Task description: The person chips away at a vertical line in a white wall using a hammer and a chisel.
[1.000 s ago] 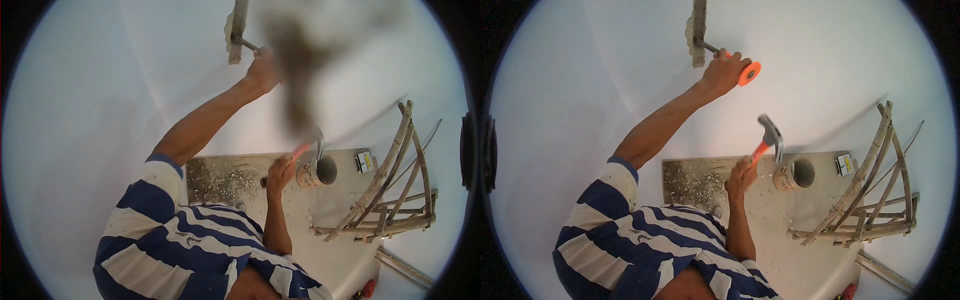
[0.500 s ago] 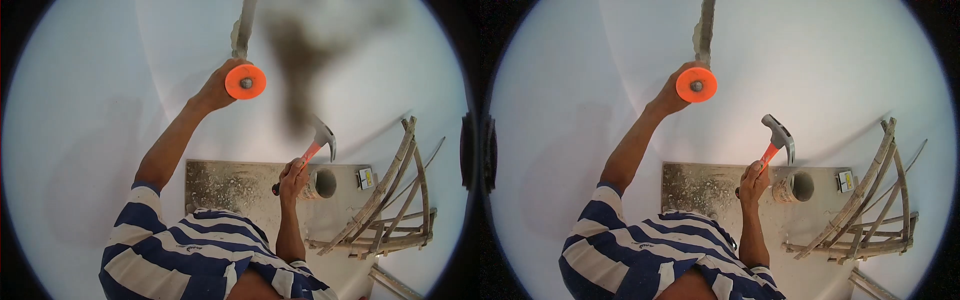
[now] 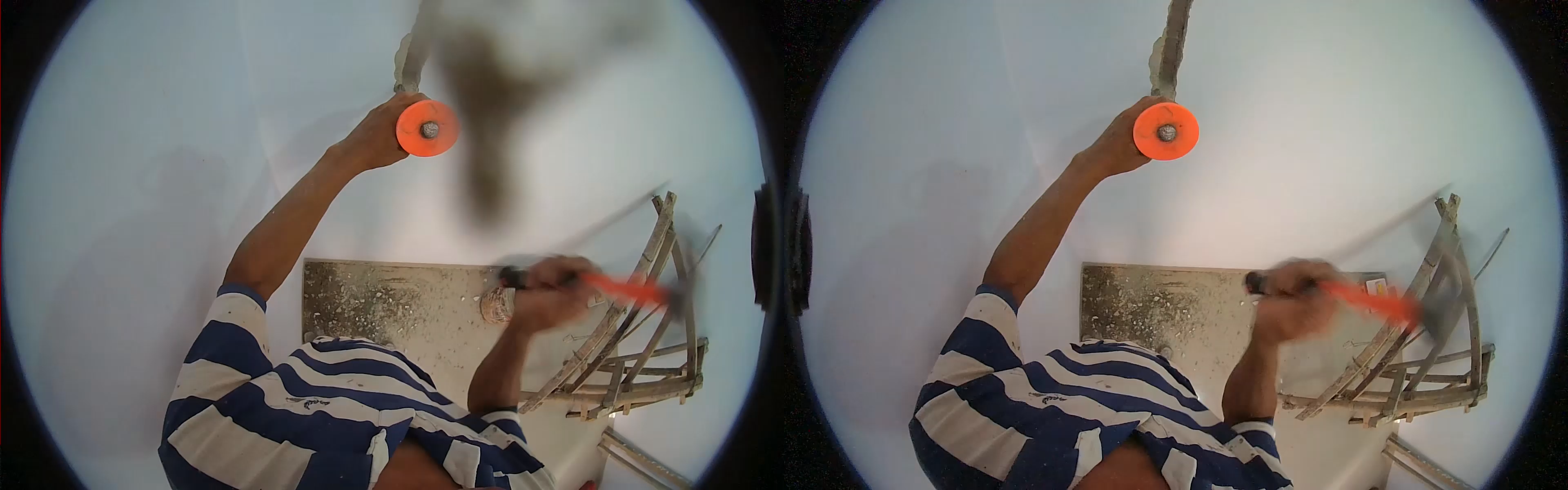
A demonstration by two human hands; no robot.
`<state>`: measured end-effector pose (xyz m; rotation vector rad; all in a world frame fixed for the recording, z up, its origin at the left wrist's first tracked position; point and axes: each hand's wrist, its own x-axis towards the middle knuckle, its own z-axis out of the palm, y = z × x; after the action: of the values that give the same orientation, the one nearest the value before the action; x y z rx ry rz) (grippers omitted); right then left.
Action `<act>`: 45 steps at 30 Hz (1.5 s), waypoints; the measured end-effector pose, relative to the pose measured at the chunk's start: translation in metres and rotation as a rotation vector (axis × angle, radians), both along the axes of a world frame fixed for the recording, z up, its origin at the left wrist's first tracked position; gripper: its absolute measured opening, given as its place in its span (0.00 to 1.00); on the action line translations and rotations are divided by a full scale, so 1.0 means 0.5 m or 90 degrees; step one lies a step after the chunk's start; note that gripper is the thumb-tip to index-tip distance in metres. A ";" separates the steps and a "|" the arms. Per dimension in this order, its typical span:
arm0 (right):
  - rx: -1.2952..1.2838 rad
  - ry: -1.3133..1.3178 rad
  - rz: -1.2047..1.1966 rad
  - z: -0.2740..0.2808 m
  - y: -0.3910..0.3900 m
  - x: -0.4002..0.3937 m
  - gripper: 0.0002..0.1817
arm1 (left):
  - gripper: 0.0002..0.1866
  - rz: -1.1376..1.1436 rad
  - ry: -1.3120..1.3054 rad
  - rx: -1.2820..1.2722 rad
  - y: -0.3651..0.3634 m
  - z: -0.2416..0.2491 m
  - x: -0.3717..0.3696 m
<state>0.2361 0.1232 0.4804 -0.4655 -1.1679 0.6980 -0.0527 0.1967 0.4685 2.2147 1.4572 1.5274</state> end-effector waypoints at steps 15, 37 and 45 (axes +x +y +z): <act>0.268 0.113 0.052 0.093 -0.035 -0.038 0.21 | 0.21 -0.034 0.005 -0.023 0.000 0.006 -0.042; -0.148 -0.429 0.001 -0.213 0.015 -0.103 0.19 | 0.18 -0.038 -0.073 -0.089 0.000 -0.041 -0.044; -0.344 -0.196 0.041 -0.324 -0.012 -0.013 0.21 | 0.18 -0.210 0.010 0.094 -0.023 -0.097 -0.007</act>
<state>0.2296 0.1171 0.3186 -1.0207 -1.2799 1.0279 -0.0561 0.1854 0.4198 2.4033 0.9446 1.5493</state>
